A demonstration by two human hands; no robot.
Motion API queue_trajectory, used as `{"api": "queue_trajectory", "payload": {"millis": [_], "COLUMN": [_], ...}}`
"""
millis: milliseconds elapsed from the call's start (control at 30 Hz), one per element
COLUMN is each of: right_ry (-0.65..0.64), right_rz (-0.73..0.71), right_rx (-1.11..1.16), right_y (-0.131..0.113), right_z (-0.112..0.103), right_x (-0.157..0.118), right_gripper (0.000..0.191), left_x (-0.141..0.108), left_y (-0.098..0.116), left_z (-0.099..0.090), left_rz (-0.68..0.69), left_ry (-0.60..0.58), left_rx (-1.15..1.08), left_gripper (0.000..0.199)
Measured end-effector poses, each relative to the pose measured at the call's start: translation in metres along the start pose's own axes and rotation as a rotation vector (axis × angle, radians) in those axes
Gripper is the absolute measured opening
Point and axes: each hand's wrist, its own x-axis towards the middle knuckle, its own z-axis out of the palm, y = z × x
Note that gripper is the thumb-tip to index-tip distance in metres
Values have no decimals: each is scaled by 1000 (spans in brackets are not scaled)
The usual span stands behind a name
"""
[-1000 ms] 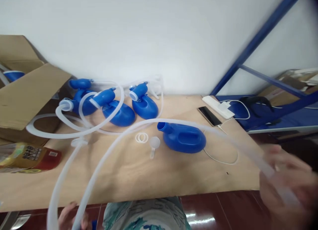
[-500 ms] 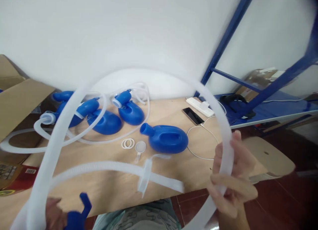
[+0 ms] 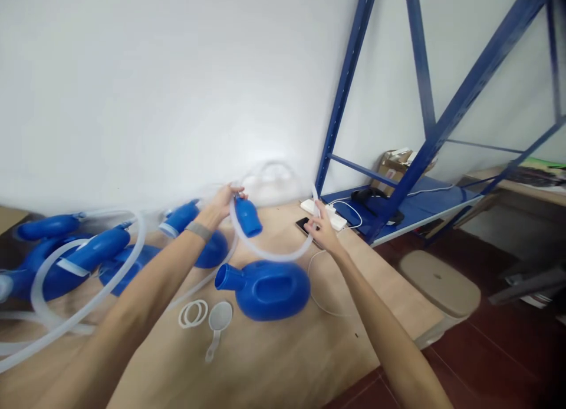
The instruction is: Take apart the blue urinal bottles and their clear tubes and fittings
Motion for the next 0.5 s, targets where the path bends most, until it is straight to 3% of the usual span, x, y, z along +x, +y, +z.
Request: {"api": "queue_trajectory", "payload": {"millis": [133, 267, 400, 500], "right_ry": [-117, -156, -137, -286], "right_rz": [72, 147, 123, 105], "right_rx": [-29, -57, -69, 19], "right_y": [25, 31, 0, -38], "right_z": [22, 29, 53, 78], "right_x": [-10, -9, 4, 12], "right_gripper": [20, 39, 43, 64], "left_x": [39, 52, 57, 55], "left_y": [-40, -53, -57, -64], "left_z": [-23, -44, -48, -43], "left_rz": [-143, -148, -60, -9], "left_ry": [37, 51, 50, 8], "left_rx": [30, 17, -4, 4], "left_gripper": [37, 37, 36, 34]}}
